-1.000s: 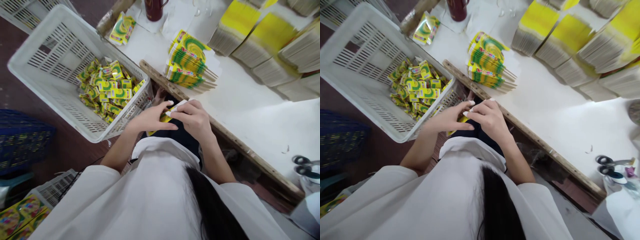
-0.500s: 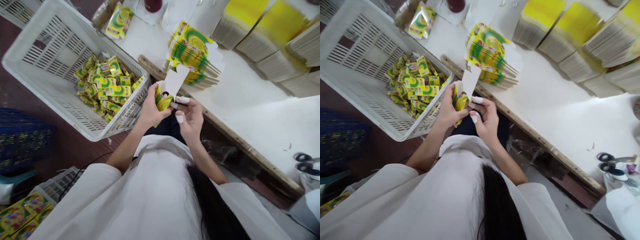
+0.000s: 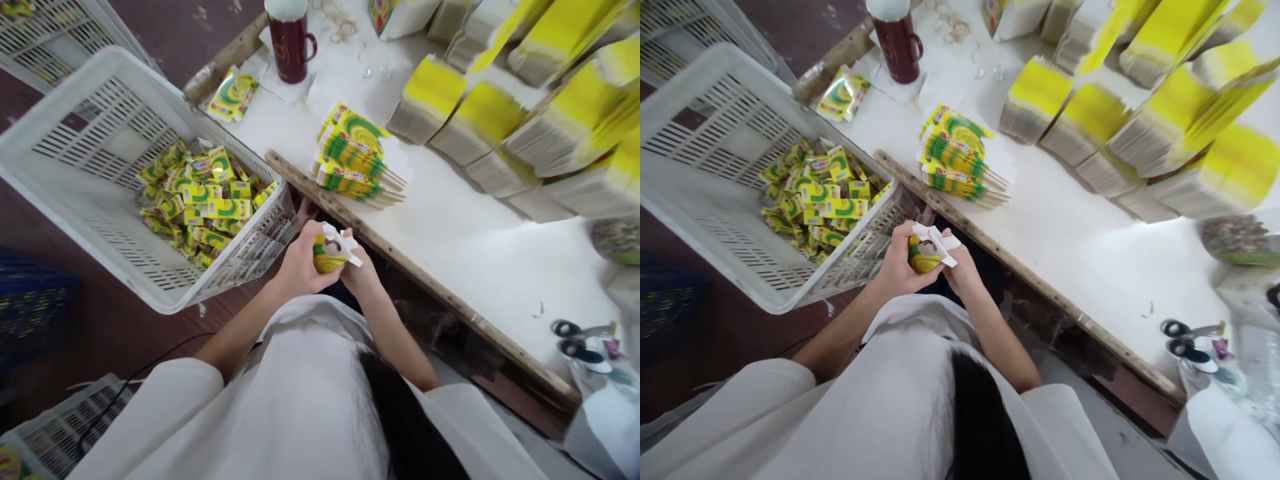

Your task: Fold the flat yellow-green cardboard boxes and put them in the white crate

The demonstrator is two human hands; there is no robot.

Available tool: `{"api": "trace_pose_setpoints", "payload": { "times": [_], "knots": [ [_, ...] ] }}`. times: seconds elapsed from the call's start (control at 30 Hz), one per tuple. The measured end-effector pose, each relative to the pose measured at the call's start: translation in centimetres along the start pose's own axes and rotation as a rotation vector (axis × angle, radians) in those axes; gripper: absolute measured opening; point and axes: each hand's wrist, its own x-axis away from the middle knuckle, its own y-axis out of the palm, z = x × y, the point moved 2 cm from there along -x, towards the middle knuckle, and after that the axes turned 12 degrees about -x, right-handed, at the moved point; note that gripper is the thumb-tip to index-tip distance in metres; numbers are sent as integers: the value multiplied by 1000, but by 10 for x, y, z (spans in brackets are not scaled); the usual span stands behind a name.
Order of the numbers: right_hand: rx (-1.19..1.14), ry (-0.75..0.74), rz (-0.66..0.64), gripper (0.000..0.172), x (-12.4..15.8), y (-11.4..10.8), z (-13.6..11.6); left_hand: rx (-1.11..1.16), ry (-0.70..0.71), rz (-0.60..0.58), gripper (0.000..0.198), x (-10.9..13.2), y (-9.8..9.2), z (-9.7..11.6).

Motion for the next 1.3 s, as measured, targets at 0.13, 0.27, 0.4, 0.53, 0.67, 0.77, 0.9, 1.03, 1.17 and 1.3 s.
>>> {"api": "trace_pose_setpoints", "payload": {
  "times": [0.13, 0.27, 0.4, 0.53, 0.67, 0.77, 0.9, 1.03, 1.17, 1.3],
  "knots": [
    [97, -208, -140, 90, 10, -5, -10, 59, -99, 22, 58, -4, -3, -2],
    [144, -219, -199, 80, 17, -1, -20, -45, -137, -93, 59, -8, -1, 3],
    [126, -92, -210, 62, 15, 6, -23, -173, -77, -236, 53, -8, 2, 14],
    [250, -123, -163, 62, 14, -1, -22, -258, -85, -296, 63, -7, 4, 13],
    [526, -324, -210, 63, 24, -5, -21, -220, -87, -296, 69, -9, 11, 2],
    [692, -502, -221, 50, 28, -4, -23, -208, -39, -218, 62, -12, 16, -4],
    [697, -656, -98, 43, 18, -13, -25, -322, -110, -110, 69, -12, 8, -4],
    [813, -728, -122, 42, 10, -22, -27, -342, -178, -135, 55, -10, -10, -6],
    [928, -676, -250, 34, 6, -26, -33, -322, -119, -142, 53, -13, -22, -11],
    [947, -634, -392, 33, 4, -31, -51, -297, -117, -217, 53, -16, -26, -11]
  ]
}}
